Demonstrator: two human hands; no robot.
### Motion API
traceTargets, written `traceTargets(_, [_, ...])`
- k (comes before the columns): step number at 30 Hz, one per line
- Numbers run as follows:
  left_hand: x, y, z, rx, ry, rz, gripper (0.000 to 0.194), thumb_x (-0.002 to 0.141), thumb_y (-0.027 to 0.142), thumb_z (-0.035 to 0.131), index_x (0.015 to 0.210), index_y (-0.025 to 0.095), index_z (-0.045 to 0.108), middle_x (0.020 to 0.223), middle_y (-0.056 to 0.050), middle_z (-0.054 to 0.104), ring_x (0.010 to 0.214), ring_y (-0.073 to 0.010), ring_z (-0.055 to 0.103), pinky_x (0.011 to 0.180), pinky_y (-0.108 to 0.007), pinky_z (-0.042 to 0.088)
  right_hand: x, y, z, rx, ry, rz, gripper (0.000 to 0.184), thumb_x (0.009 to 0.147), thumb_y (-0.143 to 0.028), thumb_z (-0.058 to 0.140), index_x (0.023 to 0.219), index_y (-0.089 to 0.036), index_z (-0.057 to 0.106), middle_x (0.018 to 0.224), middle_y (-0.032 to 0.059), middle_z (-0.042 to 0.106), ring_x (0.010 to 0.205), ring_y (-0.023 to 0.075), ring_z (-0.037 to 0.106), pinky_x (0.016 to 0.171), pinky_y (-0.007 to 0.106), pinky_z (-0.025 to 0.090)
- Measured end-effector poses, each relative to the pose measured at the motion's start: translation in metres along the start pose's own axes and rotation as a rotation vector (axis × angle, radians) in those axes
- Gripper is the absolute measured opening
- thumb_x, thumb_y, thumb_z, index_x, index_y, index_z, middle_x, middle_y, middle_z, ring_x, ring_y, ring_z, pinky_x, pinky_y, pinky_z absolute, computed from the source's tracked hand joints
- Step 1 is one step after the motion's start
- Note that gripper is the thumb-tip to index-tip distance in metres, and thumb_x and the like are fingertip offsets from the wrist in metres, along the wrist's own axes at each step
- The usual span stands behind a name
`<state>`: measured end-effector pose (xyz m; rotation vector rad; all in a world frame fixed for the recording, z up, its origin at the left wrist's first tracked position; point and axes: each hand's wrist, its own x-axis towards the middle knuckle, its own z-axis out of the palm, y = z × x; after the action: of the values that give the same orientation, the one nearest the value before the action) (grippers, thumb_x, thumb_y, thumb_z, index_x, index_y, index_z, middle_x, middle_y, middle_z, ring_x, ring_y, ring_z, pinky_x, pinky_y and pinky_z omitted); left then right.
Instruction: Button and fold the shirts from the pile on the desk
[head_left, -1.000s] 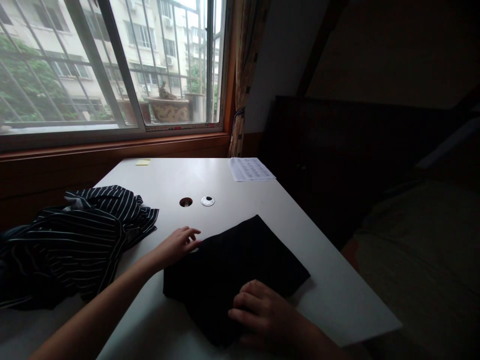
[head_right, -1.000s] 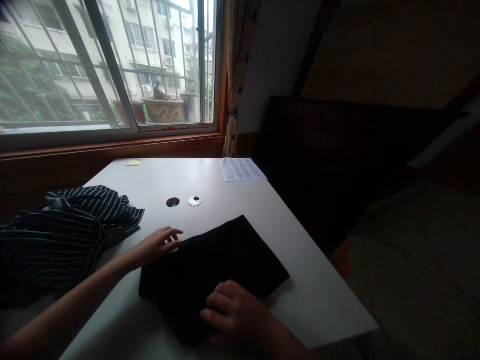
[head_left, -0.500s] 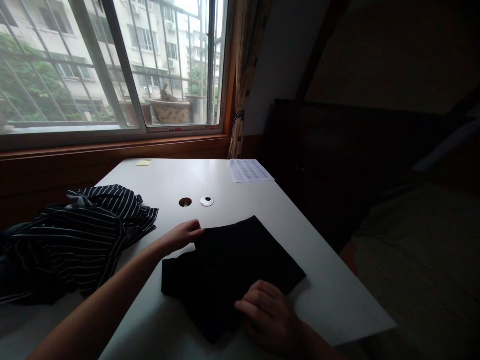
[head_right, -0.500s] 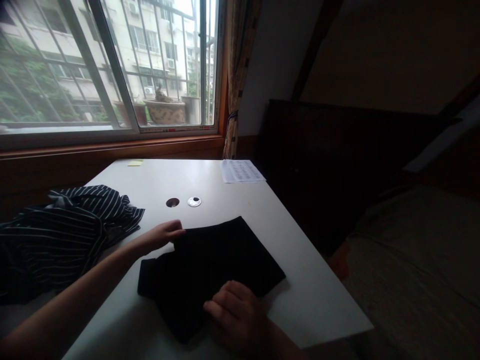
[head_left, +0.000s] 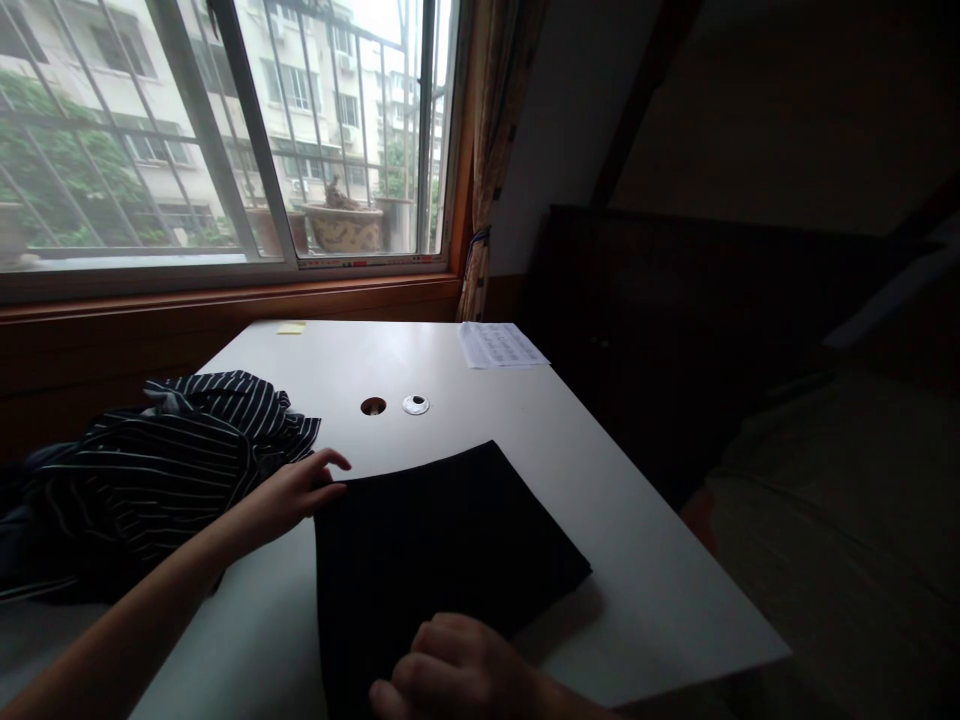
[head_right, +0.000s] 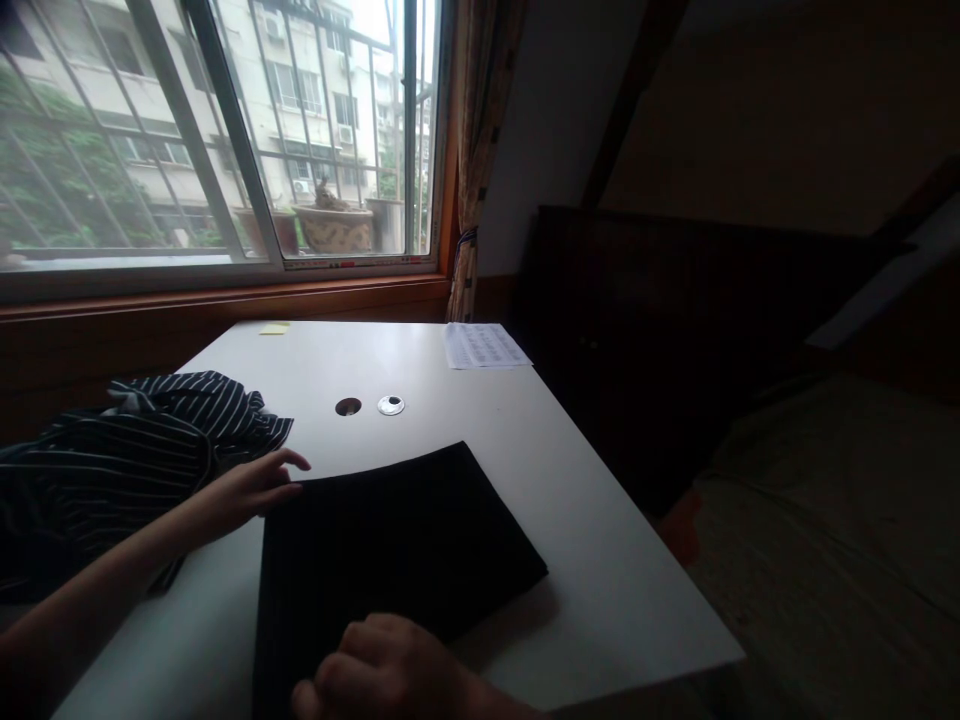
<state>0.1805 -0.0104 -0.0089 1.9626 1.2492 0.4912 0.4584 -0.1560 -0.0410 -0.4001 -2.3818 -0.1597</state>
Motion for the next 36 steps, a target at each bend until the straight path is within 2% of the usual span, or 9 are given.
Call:
traceTargets(4, [-0.012,-0.039,0.014,0.179,0.068,-0.009,0.037,0.092,0.049,0.053,0.115,0.021,0.062,0.089,-0.004,0.07,0.079,-0.0217,0.068,0.072,-0.033,0.055,-0.01,0.0,0.03,0.044,-0.126,-0.012,0.029,0.096,-0.046,0.061,0.086,-0.018,0.064,0.063,-0.004,0.057,0.047,0.0105,0.043,0.042,0.026,0.031])
traceTargets(6, [-0.014,-0.04,0.021,0.334,0.207,0.081,0.039,0.095,0.047,0.052,0.122,0.022,0.063,0.109,-0.009,0.07,0.099,-0.0262,0.068,0.087,-0.04,0.055,-0.013,0.009,0.019,0.116,-0.157,0.07,0.026,0.096,-0.044,0.06,0.093,-0.019,0.065,0.071,-0.0022,0.064,0.055,0.0117,0.054,0.05,0.025,0.042])
traceTargets(9, [-0.012,-0.013,0.035,0.559,0.332,0.295,0.043,0.1,0.043,0.048,0.138,0.025,0.056,0.141,-0.011,0.057,0.133,-0.0315,0.051,0.11,-0.051,0.043,-0.015,0.032,-0.014,0.159,-0.187,0.358,0.021,0.096,-0.028,0.058,0.114,-0.019,0.066,0.098,0.0044,0.072,0.086,0.0165,0.067,0.081,0.031,0.054])
traceTargets(11, [-0.006,0.012,0.05,0.658,0.275,0.442,0.049,0.103,0.042,0.047,0.15,0.027,0.044,0.154,-0.009,0.046,0.146,-0.0318,0.036,0.118,-0.055,0.032,-0.02,0.052,-0.032,0.09,-0.221,0.539,0.032,0.098,-0.026,0.056,0.129,-0.019,0.062,0.123,0.01,0.069,0.112,0.0215,0.064,0.099,0.039,0.051])
traceTargets(14, [0.005,0.037,0.081,0.731,0.111,0.59,0.064,0.102,0.051,0.046,0.158,0.028,0.027,0.163,-0.008,0.032,0.152,-0.0322,0.022,0.123,-0.059,0.02,-0.04,0.077,-0.039,-0.065,-0.358,0.674,0.055,0.1,-0.04,0.054,0.149,-0.017,0.046,0.153,0.0153,0.047,0.142,0.0299,0.042,0.115,0.053,0.038])
traceTargets(19, [0.017,0.028,0.116,0.714,0.002,0.616,0.07,0.101,0.059,0.042,0.16,0.026,0.022,0.164,-0.009,0.027,0.153,-0.0327,0.019,0.122,-0.059,0.022,-0.083,0.088,-0.029,-0.132,-0.499,0.702,0.069,0.101,-0.055,0.046,0.159,-0.02,0.028,0.165,0.0118,0.027,0.152,0.0291,0.025,0.121,0.055,0.027])
traceTargets(30, [-0.008,0.012,0.102,0.732,-0.002,0.491,0.073,0.101,0.059,0.041,0.161,0.032,0.008,0.166,-0.007,0.019,0.151,-0.0324,0.025,0.12,-0.056,0.027,-0.155,0.078,-0.068,-0.202,-0.537,0.877,0.072,0.102,-0.055,0.041,0.161,-0.032,0.006,0.168,0.0058,0.016,0.153,0.0267,0.021,0.122,0.055,0.026])
traceTargets(33, [-0.018,0.004,0.092,0.728,0.021,0.47,0.071,0.1,0.058,0.044,0.16,0.035,0.013,0.165,-0.006,0.022,0.149,-0.0321,0.03,0.119,-0.056,0.029,-0.17,0.076,-0.079,-0.182,-0.497,0.948,0.068,0.102,-0.053,0.042,0.161,-0.031,0.016,0.166,0.0061,0.025,0.152,0.0265,0.026,0.121,0.053,0.03])
traceTargets(36, [-0.029,-0.009,0.079,0.701,0.047,0.401,0.066,0.101,0.054,0.047,0.159,0.039,0.018,0.163,-0.004,0.031,0.145,-0.0316,0.039,0.116,-0.053,0.036,-0.178,0.077,-0.085,-0.155,-0.339,1.031,0.053,0.101,-0.048,0.045,0.15,-0.028,0.045,0.154,0.0086,0.048,0.143,0.0271,0.043,0.116,0.051,0.039])
